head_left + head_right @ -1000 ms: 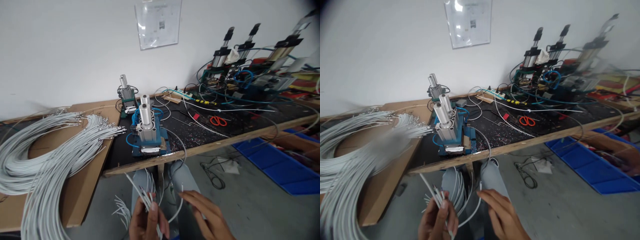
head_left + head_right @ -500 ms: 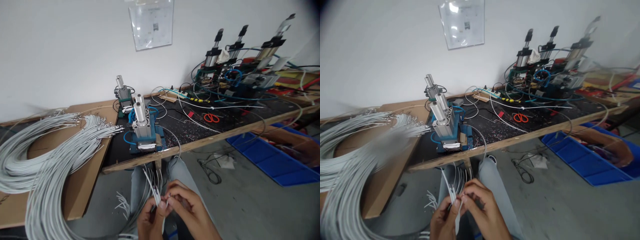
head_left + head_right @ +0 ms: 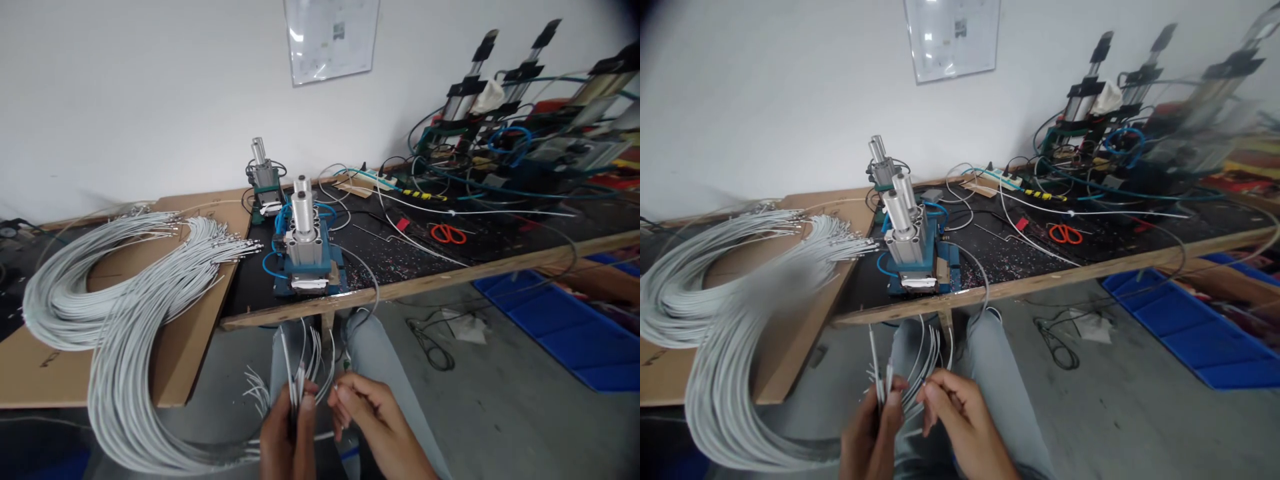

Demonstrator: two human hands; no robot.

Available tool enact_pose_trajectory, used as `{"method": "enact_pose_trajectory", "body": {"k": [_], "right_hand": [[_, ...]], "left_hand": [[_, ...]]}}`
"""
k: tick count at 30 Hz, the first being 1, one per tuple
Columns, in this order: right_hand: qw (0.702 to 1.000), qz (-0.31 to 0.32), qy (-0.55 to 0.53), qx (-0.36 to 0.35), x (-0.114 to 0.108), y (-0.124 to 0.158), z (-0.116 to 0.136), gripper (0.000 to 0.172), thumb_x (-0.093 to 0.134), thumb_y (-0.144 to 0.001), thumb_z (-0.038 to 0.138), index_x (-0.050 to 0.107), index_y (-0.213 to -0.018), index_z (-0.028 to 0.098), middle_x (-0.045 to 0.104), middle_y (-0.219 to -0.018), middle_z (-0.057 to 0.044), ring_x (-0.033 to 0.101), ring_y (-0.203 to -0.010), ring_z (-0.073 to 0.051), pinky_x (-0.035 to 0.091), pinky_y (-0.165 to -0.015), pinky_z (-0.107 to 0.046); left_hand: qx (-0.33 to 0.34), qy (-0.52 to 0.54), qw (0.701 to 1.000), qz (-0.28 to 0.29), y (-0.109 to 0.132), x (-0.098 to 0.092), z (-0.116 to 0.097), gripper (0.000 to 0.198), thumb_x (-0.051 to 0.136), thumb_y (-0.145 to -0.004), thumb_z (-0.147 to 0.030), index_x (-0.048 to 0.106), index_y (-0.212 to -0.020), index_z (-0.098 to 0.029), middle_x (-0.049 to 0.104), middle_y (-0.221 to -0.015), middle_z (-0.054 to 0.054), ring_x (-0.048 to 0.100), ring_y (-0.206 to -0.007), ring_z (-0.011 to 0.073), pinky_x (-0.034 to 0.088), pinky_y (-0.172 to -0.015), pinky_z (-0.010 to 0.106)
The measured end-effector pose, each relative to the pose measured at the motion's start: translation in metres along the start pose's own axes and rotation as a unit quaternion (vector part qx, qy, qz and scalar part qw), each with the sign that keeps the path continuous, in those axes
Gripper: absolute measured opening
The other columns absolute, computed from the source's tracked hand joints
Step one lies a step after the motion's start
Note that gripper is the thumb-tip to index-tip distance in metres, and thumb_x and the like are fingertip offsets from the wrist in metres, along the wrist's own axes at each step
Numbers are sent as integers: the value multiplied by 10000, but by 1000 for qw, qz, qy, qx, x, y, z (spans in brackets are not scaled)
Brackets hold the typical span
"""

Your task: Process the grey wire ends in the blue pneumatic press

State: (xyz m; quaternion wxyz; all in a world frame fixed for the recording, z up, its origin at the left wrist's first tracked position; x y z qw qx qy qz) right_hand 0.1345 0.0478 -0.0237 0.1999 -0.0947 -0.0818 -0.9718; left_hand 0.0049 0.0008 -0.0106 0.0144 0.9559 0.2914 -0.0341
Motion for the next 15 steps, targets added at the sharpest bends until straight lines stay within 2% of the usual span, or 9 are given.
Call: {"method": "enact_pose_trajectory", "body": {"k": [4,7,9,12,15], "right_hand": [[996,44,78,14,1,-3,3,644,506,-935,752,578,-628,190,572,-641,1,573,-626,-162,425,-634,-270],[991,92,92,29,4,-5,2,622,498,-948,724,585,-637,193,578,-626,2,579,-620,-164,413,-623,-264],[988,115,96,36,5,-5,0,579,498,-966,680,617,-681,191,592,-636,0,595,-633,-170,415,-627,-263],[982,140,126,33,2,-7,2,521,480,-1001,595,645,-718,191,590,-643,2,591,-636,-170,414,-619,-259],[957,201,208,-12,-1,-8,14,430,493,-1030,445,683,-738,193,629,-690,-10,614,-670,-175,440,-646,-260]], "left_hand": [[-61,62,994,66,-2,5,17,452,807,-730,-655,796,-765,-204,670,-577,-6,547,-527,155,450,-518,236],[-86,78,990,80,-3,3,28,444,807,-741,-641,788,-728,-198,611,-555,-16,493,-530,143,423,-524,232],[-84,51,989,107,-4,2,30,406,790,-780,-594,773,-734,-191,573,-570,-24,469,-544,141,412,-540,235],[-68,-14,983,169,-10,1,24,251,743,-833,-398,735,-701,-185,493,-558,-45,428,-538,133,375,-544,235],[-54,-53,972,224,-20,0,12,137,734,-713,-149,716,-581,-180,418,-505,-65,370,-500,112,297,-517,234]]}}
Point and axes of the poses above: each hand's wrist, its own y-axis away from the middle knuckle, its own x-axis out of the palm, z = x × y, the point moved 6 cm from there along -y, towards the middle knuckle
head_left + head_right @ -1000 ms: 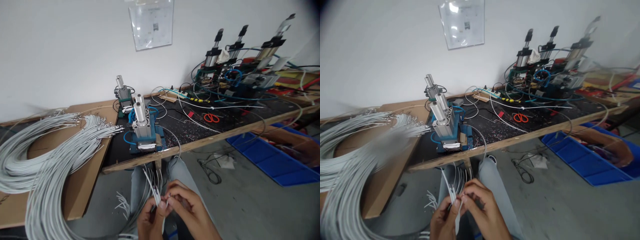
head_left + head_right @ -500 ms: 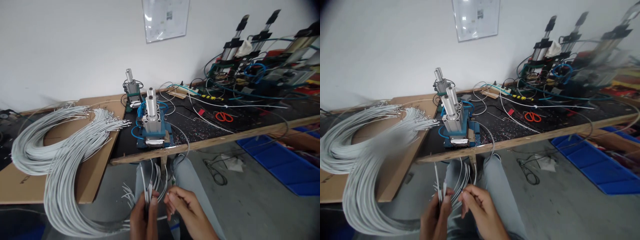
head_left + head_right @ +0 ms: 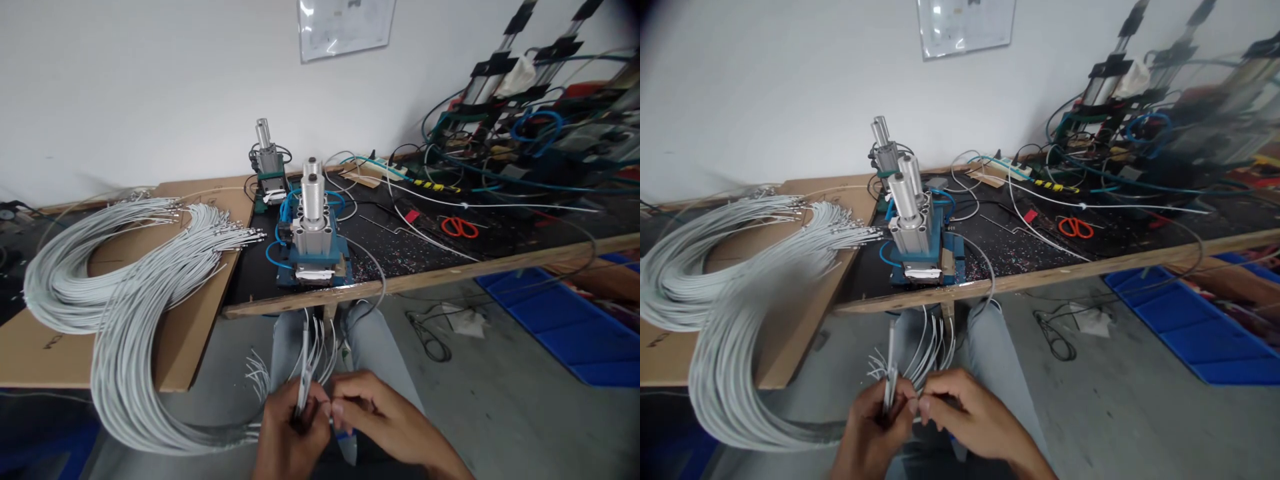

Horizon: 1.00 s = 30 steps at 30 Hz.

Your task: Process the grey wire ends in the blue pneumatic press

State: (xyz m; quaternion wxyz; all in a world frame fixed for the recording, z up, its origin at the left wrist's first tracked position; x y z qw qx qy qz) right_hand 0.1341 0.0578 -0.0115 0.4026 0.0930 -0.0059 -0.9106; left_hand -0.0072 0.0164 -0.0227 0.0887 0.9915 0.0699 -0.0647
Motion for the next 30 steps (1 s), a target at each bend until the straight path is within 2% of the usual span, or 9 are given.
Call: {"method": "enact_pose_trajectory", "body": {"k": [5,10,12,15,17,19,23,26,30], "right_hand": [[985,12,152,-82,1,1,9,299,521,-1033,291,730,-833,216,735,-864,-48,692,-902,-228,470,-856,-314],[971,-235,-45,-20,28,-3,-28,528,393,-1068,527,557,-684,203,452,-575,51,455,-488,-121,363,-479,-227],[959,-275,-63,-7,34,-3,-38,559,350,-1067,579,573,-723,199,415,-601,55,399,-498,-119,318,-451,-226],[977,-210,-6,-46,21,-3,-30,552,484,-1033,547,579,-623,189,450,-610,40,463,-581,-132,357,-571,-249],[995,-40,56,-77,21,-3,-21,486,510,-1038,479,660,-677,191,506,-620,35,515,-606,-138,369,-624,-260],[994,-12,67,-81,14,-2,-17,487,496,-1045,477,670,-689,194,539,-633,26,539,-634,-147,383,-655,-267],[970,-218,-106,11,20,-4,-35,590,490,-983,670,572,-643,195,382,-564,64,375,-499,-112,305,-483,-229],[933,-293,-205,43,44,-6,-46,636,529,-903,770,597,-658,187,364,-543,70,317,-471,-101,280,-430,-217],[924,-334,-186,25,50,-3,-45,619,574,-907,725,646,-637,174,451,-560,34,388,-512,-116,345,-464,-216]], "left_hand": [[-25,-11,998,64,-9,-3,-4,163,674,-589,-17,701,-534,-168,427,-451,-77,351,-455,93,232,-475,233],[-48,69,995,-57,-1,10,13,193,622,-866,-363,588,-739,-222,475,-586,-69,454,-527,143,393,-530,252],[-48,99,989,-99,3,13,19,230,632,-878,-388,551,-726,-235,459,-576,-80,453,-521,142,400,-534,254],[-39,113,989,-92,4,8,22,240,751,-754,-344,579,-638,-222,479,-547,-75,424,-517,124,371,-528,239],[-42,113,990,-72,1,2,22,252,837,-618,-268,598,-561,-211,457,-490,-84,375,-483,104,327,-492,229],[-46,118,990,-66,-3,0,22,273,872,-546,-221,600,-522,-205,448,-468,-89,357,-477,95,313,-480,222],[-57,157,980,-111,-3,14,27,301,794,-749,-390,586,-631,-206,482,-524,-81,406,-490,103,364,-488,220],[-70,184,968,-157,3,27,33,409,716,-844,-554,565,-688,-208,447,-477,-100,387,-431,100,355,-440,221],[-65,200,960,-186,8,28,35,527,759,-764,-679,590,-670,-189,447,-453,-99,375,-419,91,341,-429,212]]}}
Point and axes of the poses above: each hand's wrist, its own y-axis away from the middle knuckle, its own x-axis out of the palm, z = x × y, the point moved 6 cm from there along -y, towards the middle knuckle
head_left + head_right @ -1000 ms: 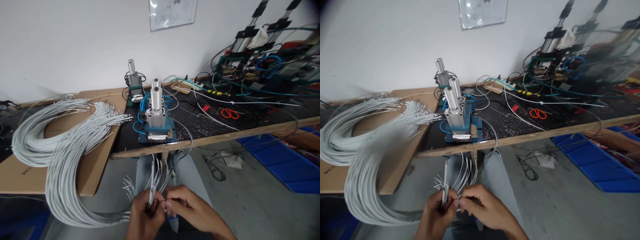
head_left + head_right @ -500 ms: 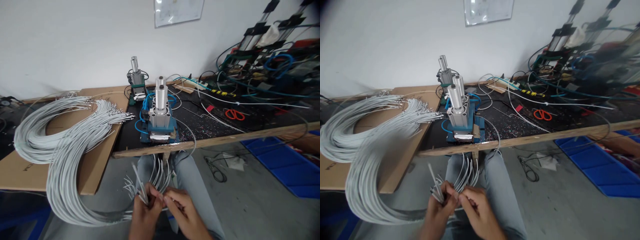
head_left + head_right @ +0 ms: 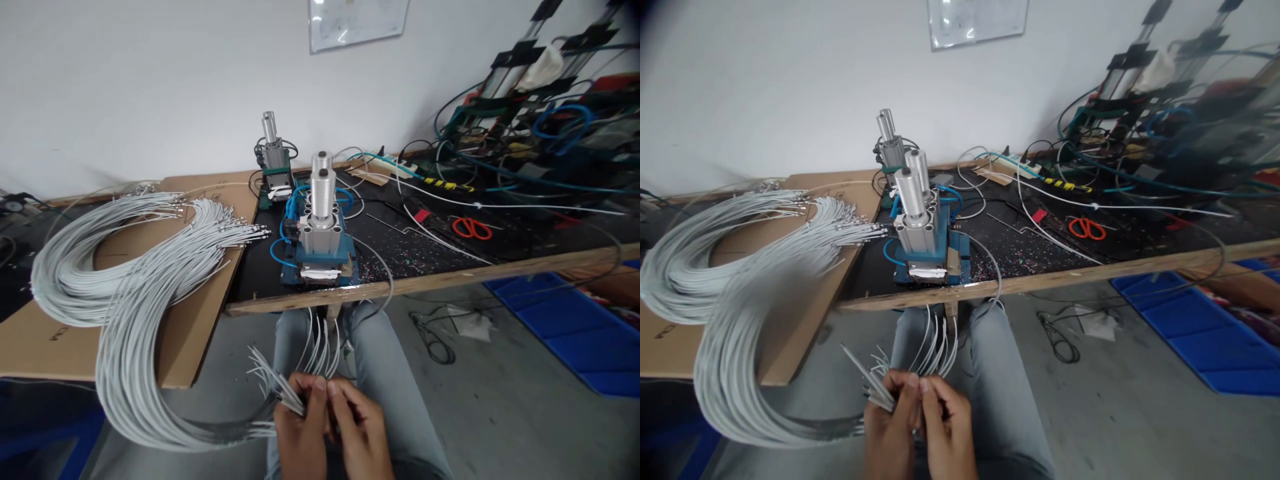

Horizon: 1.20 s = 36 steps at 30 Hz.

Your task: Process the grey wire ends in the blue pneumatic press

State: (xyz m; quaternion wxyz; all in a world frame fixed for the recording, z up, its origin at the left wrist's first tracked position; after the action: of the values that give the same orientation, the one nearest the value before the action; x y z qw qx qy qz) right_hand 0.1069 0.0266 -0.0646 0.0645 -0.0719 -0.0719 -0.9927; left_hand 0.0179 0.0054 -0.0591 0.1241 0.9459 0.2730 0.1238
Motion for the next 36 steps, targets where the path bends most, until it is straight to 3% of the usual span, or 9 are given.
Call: {"method": "enact_pose_trajectory", "body": {"k": [8,17,24,36], "right_hand": [[999,-20,31,-13,-10,6,-12,497,575,-970,603,747,-775,180,622,-673,-28,577,-642,-178,482,-564,-225],[1000,4,13,-18,-6,2,-1,491,544,-1003,569,736,-774,179,583,-646,-9,543,-618,-159,471,-567,-214],[1000,-10,14,-26,-7,1,0,513,567,-982,587,682,-691,180,581,-629,-12,552,-607,-160,484,-564,-218],[999,-21,31,-26,-8,1,1,502,539,-1011,557,760,-777,172,619,-648,-24,595,-617,-171,498,-574,-221]], "left_hand": [[25,-4,1000,-16,0,-2,-10,568,786,-732,-694,612,-618,-166,443,-466,-87,363,-442,79,317,-465,202],[2,36,999,21,-2,3,-5,525,774,-783,-651,644,-666,-155,378,-492,-104,283,-464,75,261,-470,195],[-13,23,999,25,-7,2,-10,540,817,-712,-669,675,-712,-149,403,-482,-105,276,-436,67,246,-450,195],[-10,-6,1000,20,-8,5,-15,559,797,-705,-703,637,-674,-168,437,-492,-93,343,-446,82,304,-471,204]]}}
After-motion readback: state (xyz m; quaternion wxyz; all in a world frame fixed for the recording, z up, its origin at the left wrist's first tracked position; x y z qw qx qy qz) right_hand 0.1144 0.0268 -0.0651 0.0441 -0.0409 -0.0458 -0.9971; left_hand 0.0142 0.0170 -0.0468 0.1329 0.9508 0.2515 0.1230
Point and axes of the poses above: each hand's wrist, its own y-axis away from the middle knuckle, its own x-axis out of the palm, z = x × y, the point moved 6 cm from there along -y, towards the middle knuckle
